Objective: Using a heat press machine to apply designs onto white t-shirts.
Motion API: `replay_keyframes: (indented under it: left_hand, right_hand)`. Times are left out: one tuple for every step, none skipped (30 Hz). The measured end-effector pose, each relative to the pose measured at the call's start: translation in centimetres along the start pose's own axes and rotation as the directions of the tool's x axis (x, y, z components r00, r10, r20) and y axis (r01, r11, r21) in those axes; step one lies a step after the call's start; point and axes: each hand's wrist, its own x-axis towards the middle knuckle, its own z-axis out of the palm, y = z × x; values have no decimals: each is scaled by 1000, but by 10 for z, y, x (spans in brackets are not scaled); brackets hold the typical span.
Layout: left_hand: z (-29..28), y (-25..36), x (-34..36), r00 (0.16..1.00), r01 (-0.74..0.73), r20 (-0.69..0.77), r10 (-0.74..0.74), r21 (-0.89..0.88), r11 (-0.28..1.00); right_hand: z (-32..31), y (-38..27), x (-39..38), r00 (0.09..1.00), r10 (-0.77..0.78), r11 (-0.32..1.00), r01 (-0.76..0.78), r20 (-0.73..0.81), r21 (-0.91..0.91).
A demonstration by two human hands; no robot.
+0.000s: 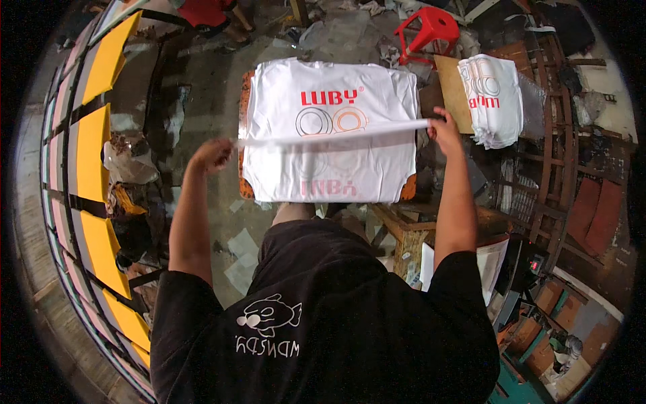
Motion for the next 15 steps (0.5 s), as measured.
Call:
replay_keyframes:
  left_hand:
    - [-7, 35, 2, 999, -38, 7, 38, -16, 999]
    - [-11, 69, 1, 983, -185, -10, 185, -14, 983]
    - [-15, 105, -2, 944, -330, -24, 330, -9, 944]
    - [-14, 139, -5, 869, -483, 6, 496, -213, 849]
    - [-16, 175, -12, 836, -522, -36, 547, -354, 776]
    - [-20, 201, -24, 818, -566, -64, 572, -275, 777]
    - [-14, 214, -33, 753, -636, -97, 651, -361, 682]
    - [-12, 232, -42, 666, -709, -144, 732, -429, 560]
    - [-15, 248, -55, 661, -715, -180, 728, -447, 538]
    - [-16, 256, -68, 638, -724, -173, 750, -468, 507]
    - [-15, 250, -78, 643, -723, -202, 739, -478, 498]
    - [-13, 249, -88, 636, -719, -193, 747, -499, 483]
    - [-12, 248, -98, 627, -728, -219, 748, -506, 462]
    - [-11, 246, -107, 621, -734, -243, 745, -513, 445]
    - [-11, 245, -117, 574, -731, -234, 785, -579, 362]
  right_hand:
    - [3, -31, 11, 993, -104, 995, 104, 50, 14]
    - [5, -66, 22, 982, -188, 982, 187, 29, 33]
    - [10, -99, 31, 951, -306, 919, 284, 41, 274]
    - [9, -134, 36, 913, -406, 851, 359, 47, 385]
    - [9, -160, 33, 937, -349, 892, 338, -17, 300]
    - [9, -178, 25, 931, -361, 908, 363, -49, 210]
    - [10, -199, 19, 906, -419, 896, 423, -58, 133]
    - [10, -226, 17, 870, -490, 869, 493, -58, 54]
    - [7, -239, 4, 809, -587, 798, 579, 0, 166]
    - [4, -250, -8, 832, -553, 811, 550, -49, 199]
    - [0, -252, -22, 856, -514, 803, 504, -57, 319]
    - [-3, -261, -33, 888, -447, 785, 445, -103, 430]
    - [-6, -266, -43, 859, -505, 732, 480, -89, 483]
    - [-9, -268, -55, 851, -513, 695, 490, -114, 526]
    - [-12, -268, -67, 854, -496, 665, 490, -157, 563]
